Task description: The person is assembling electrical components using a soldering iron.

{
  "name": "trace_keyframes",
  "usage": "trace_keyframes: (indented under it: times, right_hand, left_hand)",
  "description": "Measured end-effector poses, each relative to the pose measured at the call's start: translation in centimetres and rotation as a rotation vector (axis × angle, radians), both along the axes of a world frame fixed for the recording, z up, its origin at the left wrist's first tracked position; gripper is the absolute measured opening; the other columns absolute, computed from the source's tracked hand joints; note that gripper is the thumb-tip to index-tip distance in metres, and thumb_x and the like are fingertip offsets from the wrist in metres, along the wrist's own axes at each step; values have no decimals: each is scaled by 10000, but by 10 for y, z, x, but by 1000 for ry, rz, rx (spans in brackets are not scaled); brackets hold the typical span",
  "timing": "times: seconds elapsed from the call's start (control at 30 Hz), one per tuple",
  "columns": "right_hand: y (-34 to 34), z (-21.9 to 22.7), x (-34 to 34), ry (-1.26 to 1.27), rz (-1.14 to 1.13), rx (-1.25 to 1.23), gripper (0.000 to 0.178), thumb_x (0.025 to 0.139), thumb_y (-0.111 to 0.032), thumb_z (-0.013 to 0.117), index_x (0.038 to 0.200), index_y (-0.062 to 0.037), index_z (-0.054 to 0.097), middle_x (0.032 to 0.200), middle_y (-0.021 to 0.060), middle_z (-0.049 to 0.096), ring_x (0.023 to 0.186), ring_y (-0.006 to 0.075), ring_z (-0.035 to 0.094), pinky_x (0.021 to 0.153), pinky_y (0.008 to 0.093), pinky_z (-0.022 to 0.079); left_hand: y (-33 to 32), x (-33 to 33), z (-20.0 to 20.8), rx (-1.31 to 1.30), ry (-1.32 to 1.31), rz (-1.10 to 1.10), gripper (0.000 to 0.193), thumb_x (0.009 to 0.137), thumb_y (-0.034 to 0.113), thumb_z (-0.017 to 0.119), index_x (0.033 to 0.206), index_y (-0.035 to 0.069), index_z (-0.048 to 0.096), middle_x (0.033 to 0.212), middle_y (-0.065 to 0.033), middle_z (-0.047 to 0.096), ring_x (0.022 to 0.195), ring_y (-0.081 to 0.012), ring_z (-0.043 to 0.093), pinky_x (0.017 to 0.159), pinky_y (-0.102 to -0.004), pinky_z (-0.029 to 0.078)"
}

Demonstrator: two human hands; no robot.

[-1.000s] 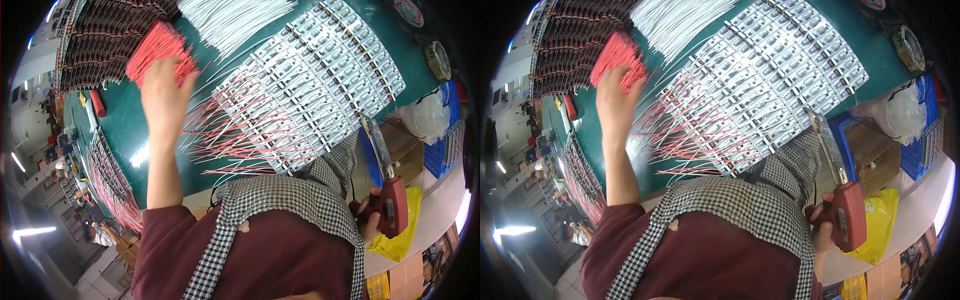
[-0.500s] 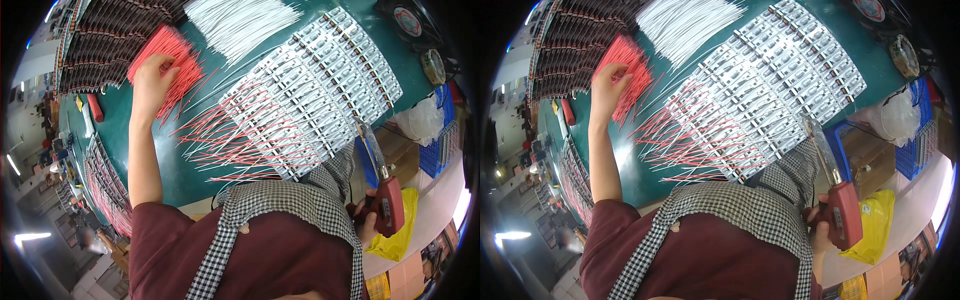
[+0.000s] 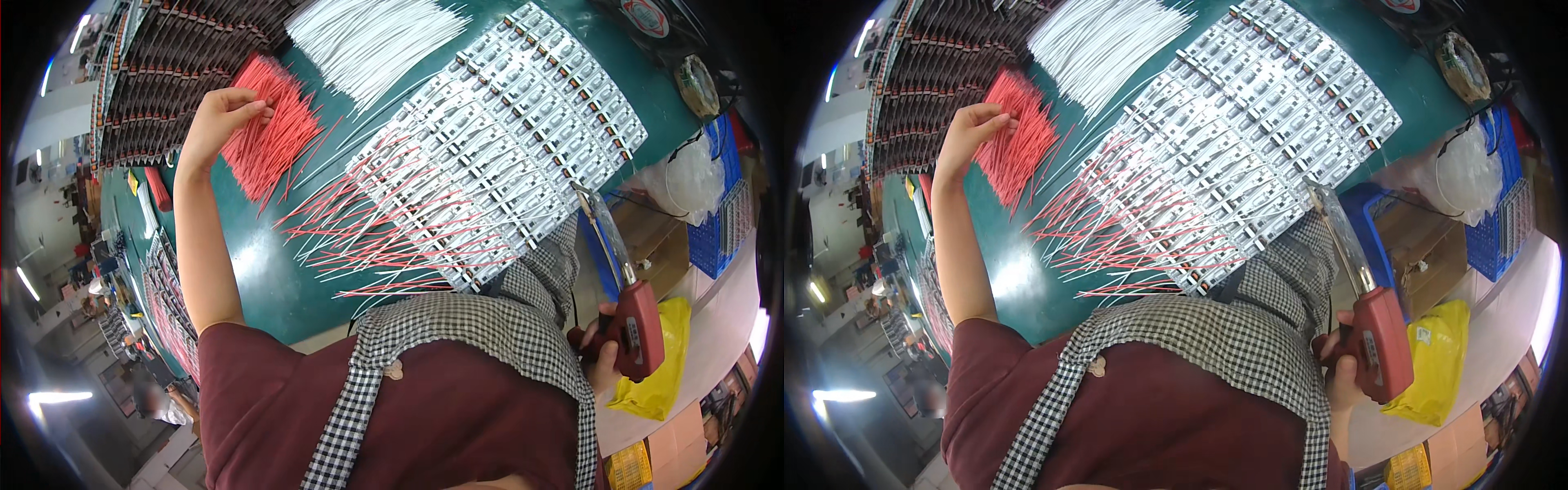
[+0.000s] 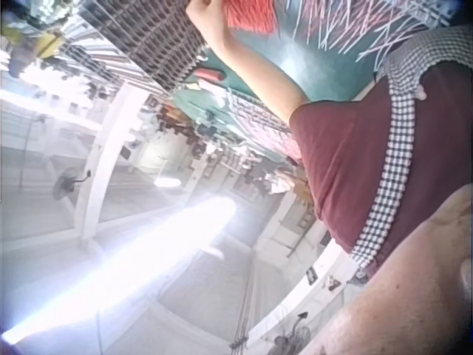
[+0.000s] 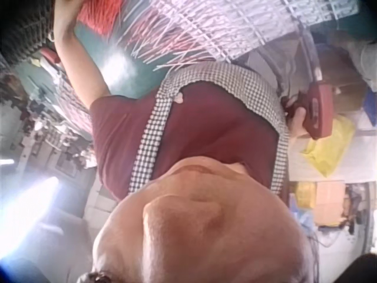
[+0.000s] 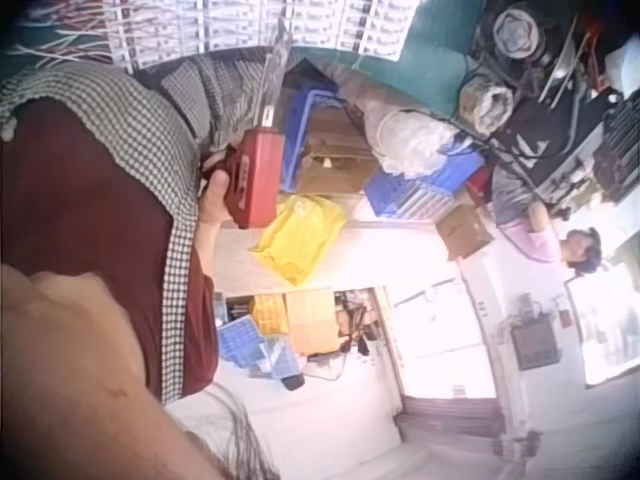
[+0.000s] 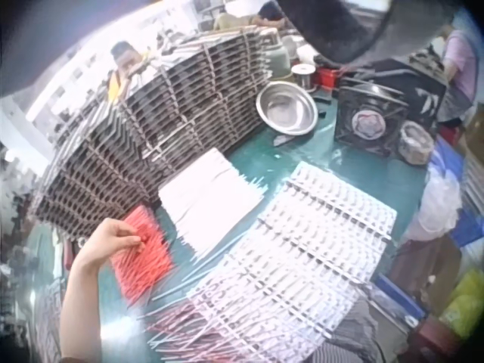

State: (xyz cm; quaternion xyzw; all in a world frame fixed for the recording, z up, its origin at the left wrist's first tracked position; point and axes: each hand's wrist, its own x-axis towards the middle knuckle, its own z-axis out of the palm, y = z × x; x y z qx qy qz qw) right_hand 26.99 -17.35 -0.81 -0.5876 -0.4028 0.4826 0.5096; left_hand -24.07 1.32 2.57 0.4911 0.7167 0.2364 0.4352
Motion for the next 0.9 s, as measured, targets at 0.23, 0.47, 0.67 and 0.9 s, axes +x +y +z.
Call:
trace_keyframes:
  times: [0.23,0.47,0.67,0.9]
  right_hand:
    - [-4,-3,4,20,30,19,625,790,-401,635,1194,23,416,1085,142,528,570,121,488,481,234,379]
    - [-7,-2,5,25,37,44,611,796,-382,630,1195,27,413,1087,157,529,576,132,496,489,243,395]
    - [-7,-4,4,40,43,51,610,796,-365,636,1199,31,406,1083,179,538,577,142,502,498,243,409]
    - [-7,-1,0,44,41,51,617,795,-371,637,1204,29,404,1090,175,538,584,141,504,499,239,405]
  left_hand:
    - [-1,1,4,9,130,-53,181,790,54,641,919,-72,621,818,-111,667,769,-154,643,730,-247,500]
    - [2,3,1,13,-4,3,151,817,46,612,914,-69,625,824,-116,662,735,-147,633,703,-253,508]
    - [1,-10,-5,58,-42,-8,160,822,37,605,933,-78,617,809,-108,649,705,-142,616,678,-250,504]
    - [-6,9,-11,287,362,-168,207,747,38,668,924,-67,639,791,-90,650,693,-118,591,650,-239,472]
